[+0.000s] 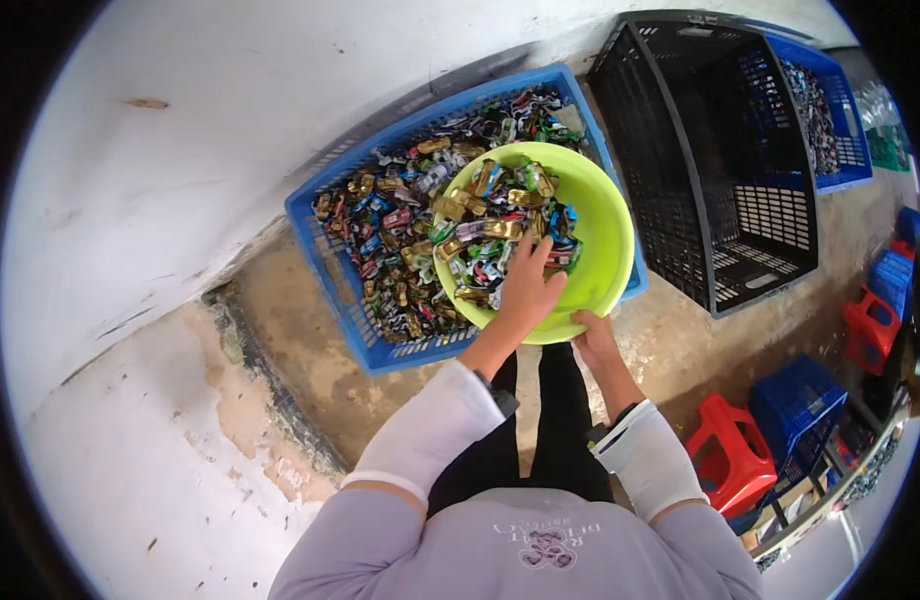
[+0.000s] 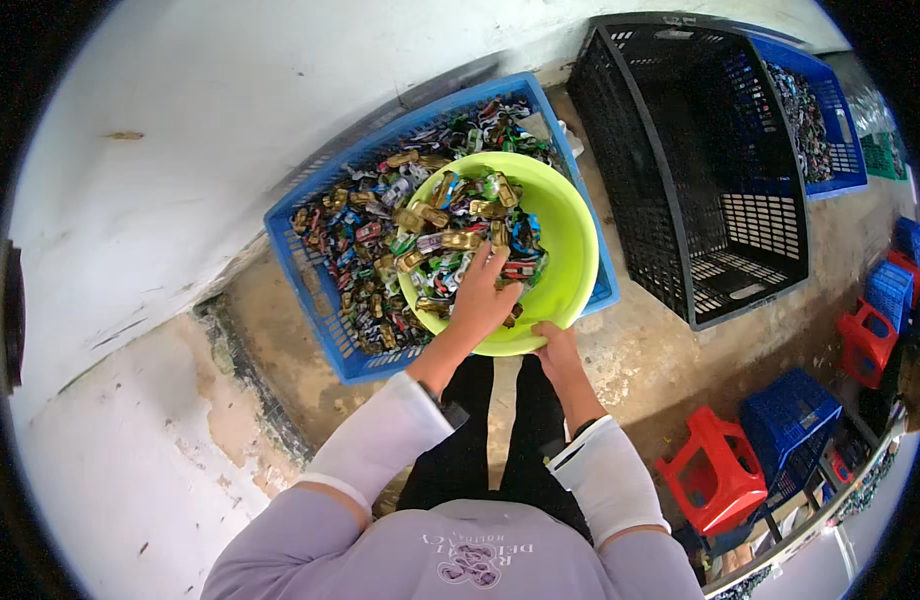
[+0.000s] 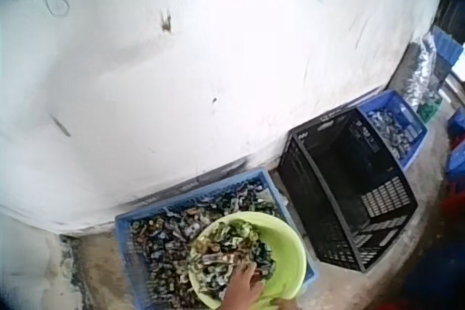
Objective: The person is collecting parts and assembling toy cars at a workbench.
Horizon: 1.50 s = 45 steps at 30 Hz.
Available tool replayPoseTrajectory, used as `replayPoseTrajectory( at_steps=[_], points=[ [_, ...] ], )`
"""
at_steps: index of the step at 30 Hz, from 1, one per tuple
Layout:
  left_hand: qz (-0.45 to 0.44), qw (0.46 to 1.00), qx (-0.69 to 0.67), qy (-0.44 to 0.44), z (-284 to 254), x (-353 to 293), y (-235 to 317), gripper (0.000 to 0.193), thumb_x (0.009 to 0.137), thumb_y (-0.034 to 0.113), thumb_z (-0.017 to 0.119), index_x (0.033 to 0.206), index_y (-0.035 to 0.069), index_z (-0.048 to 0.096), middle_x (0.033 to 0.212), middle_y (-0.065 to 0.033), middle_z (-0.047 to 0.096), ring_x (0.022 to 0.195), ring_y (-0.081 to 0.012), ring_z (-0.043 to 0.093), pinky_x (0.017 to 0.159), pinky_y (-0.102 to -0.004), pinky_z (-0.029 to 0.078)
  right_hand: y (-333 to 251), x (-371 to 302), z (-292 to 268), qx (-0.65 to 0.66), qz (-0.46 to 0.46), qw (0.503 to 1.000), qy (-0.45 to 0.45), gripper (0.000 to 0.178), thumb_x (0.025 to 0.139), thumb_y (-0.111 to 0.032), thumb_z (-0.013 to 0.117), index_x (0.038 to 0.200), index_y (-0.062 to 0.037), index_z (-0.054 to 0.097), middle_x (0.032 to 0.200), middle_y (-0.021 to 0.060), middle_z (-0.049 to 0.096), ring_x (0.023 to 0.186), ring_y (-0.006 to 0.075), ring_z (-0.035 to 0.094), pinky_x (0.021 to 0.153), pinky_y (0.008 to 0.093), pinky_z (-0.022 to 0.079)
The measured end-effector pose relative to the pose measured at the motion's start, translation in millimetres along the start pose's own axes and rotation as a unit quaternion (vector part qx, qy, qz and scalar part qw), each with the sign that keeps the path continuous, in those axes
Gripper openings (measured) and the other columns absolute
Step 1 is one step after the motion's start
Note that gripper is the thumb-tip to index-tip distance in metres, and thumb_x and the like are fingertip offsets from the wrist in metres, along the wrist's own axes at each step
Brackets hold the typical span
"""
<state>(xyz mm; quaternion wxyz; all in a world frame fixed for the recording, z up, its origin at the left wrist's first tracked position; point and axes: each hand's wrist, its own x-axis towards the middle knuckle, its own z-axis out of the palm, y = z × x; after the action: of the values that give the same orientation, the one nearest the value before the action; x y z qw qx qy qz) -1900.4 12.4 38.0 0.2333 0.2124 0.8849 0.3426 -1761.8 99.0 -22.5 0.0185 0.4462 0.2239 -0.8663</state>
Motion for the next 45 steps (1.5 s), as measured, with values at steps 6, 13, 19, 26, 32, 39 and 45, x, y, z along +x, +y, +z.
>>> replayPoseTrajectory(
  at_steps=[6,13,19,26,32,39,45],
  points=[
    [-0.005,0.955,-0.273,0.119,-126,-76,74,0.026,0.08,-0.002,0.056,0.105,0.001,0.06,0.105,-0.0056,0.058,0.09,-0.0098,0.055,0.073,-0.0229,0.046,-26,-51,18,0.032,-0.005,0.998,-0.057,0.044,0.07,0.004,0.05,0.113,-0.001,0.043,0.099,0.0109,0.053,0.09,0.0257,0.057,0.076,0.0403,0.052],
    [-0.12,0.9,-0.33,0.259,-209,-104,47,0.035,0.08,0.018,0.062,0.11,0.001,0.057,0.104,-0.0076,0.059,0.094,-0.0152,0.056,0.079,-0.0278,0.047,-26,-62,7,0.0,0.03,0.998,-0.061,0.023,0.073,-0.004,0.056,0.095,-0.0041,0.05,0.083,0.0085,0.052,0.073,0.0224,0.056,0.068,0.0401,0.052],
    [-0.099,0.936,-0.334,0.05,-225,-43,15,0.04,0.079,0.011,0.058,0.117,0.001,0.049,0.107,-0.0097,0.053,0.093,-0.0201,0.053,0.073,-0.0351,0.045,-58,-105,72,-0.036,-0.118,0.991,-0.046,0.016,0.07,-0.006,0.057,0.084,0.0005,0.06,0.069,0.0105,0.059,0.059,0.0221,0.06,0.051,0.0345,0.051],
    [0.005,0.926,-0.232,-0.299,-271,77,119,0.041,0.086,0.015,0.053,0.124,0.0,0.046,0.107,-0.0128,0.057,0.09,-0.0254,0.057,0.069,-0.0357,0.047,-36,-159,139,0.128,-0.349,0.923,0.1,0.05,0.063,-0.005,0.058,0.111,-0.005,0.046,0.084,0.0134,0.056,0.065,0.0277,0.061,0.049,0.0444,0.054],
    [0.137,0.822,-0.181,-0.522,-225,201,174,0.026,0.085,0.015,0.053,0.109,0.003,0.052,0.087,-0.0061,0.059,0.074,-0.018,0.059,0.057,-0.0352,0.051,3,-154,205,0.331,-0.424,0.805,0.25,0.036,0.068,-0.007,0.058,0.103,-0.0009,0.052,0.088,0.0141,0.058,0.075,0.0287,0.062,0.062,0.0459,0.055],
    [0.183,0.726,0.019,-0.663,-139,251,211,0.029,0.08,0.01,0.058,0.108,0.0,0.053,0.084,-0.0066,0.059,0.066,-0.0142,0.059,0.05,-0.0269,0.049,43,-172,257,0.462,-0.564,0.556,0.399,0.037,0.07,-0.004,0.057,0.106,-0.0085,0.05,0.085,0.0091,0.056,0.076,0.0254,0.06,0.066,0.0465,0.054],
    [0.214,0.648,0.113,-0.722,-67,237,286,0.031,0.08,0.009,0.057,0.109,-0.002,0.053,0.081,-0.0064,0.057,0.061,-0.0135,0.057,0.046,-0.0262,0.047,72,-208,276,0.545,-0.584,0.377,0.469,0.043,0.069,-0.002,0.056,0.11,-0.0126,0.047,0.094,0.0067,0.055,0.087,0.0245,0.06,0.069,0.0468,0.054]
  ],
)
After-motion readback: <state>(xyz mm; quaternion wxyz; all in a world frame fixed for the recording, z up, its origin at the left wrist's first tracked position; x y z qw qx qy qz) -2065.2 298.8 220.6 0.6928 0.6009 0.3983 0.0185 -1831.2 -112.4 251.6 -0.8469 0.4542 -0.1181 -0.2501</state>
